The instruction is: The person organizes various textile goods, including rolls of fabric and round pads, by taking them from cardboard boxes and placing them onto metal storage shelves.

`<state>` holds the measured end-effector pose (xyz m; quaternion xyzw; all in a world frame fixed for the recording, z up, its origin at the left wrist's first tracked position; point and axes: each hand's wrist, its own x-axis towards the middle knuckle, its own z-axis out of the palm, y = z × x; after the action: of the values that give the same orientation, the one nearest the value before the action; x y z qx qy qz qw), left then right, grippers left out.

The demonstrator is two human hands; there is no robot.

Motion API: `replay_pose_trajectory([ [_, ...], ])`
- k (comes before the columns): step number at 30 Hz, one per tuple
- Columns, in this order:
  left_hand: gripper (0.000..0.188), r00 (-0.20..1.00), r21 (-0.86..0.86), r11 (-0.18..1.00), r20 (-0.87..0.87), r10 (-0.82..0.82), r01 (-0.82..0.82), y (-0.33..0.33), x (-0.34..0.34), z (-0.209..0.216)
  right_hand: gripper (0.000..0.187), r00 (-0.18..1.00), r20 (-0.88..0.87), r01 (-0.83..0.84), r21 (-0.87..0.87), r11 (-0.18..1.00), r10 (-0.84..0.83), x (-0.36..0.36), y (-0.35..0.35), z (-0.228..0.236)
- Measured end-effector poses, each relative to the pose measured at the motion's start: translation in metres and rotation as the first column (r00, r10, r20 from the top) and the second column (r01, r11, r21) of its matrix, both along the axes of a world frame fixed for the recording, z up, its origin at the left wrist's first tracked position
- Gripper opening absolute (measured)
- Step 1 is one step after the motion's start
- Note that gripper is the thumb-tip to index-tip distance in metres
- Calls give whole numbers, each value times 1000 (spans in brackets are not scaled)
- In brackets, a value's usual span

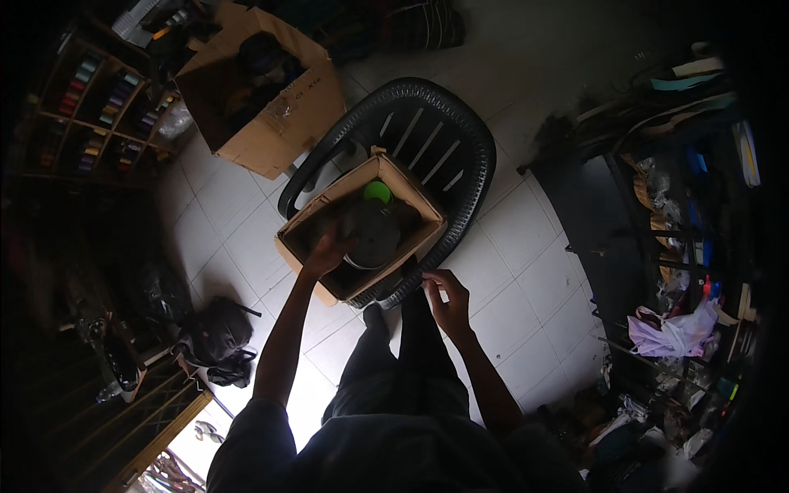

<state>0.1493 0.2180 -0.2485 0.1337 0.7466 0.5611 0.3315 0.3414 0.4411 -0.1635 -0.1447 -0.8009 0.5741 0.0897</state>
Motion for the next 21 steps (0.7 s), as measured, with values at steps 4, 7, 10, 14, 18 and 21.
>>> replay_pose_trajectory([
  [4, 67, 804, -146, 848, -268, -530, 510, 4, 10, 145, 47, 973, -205, -48, 266, 963, 105, -7, -12, 76],
  [7, 64, 494, -259, 613, -401, -771, 746, 21, 38, 244, 64, 964, -192, -90, 410, 908, 182, 19, -29, 123],
  [10, 63, 403, -160, 487, -376, -834, 858, 41, 63, 290, 59, 978, -160, -91, 240, 967, 132, 61, -37, 152],
  [14, 66, 461, -18, 496, -343, -819, 868, 80, 105, 315, 46, 992, -4, 129, -34, 991, -129, 127, -22, 186],
  [18, 63, 595, 290, 536, -177, -784, 793, 125, 140, 309, 34, 938, -73, 329, -132, 935, -340, 180, 10, 173],
  [21, 58, 684, 513, 577, -28, -729, 636, 165, 171, 308, 33, 873, -71, 444, -295, 846, -483, 211, 25, 187],
])
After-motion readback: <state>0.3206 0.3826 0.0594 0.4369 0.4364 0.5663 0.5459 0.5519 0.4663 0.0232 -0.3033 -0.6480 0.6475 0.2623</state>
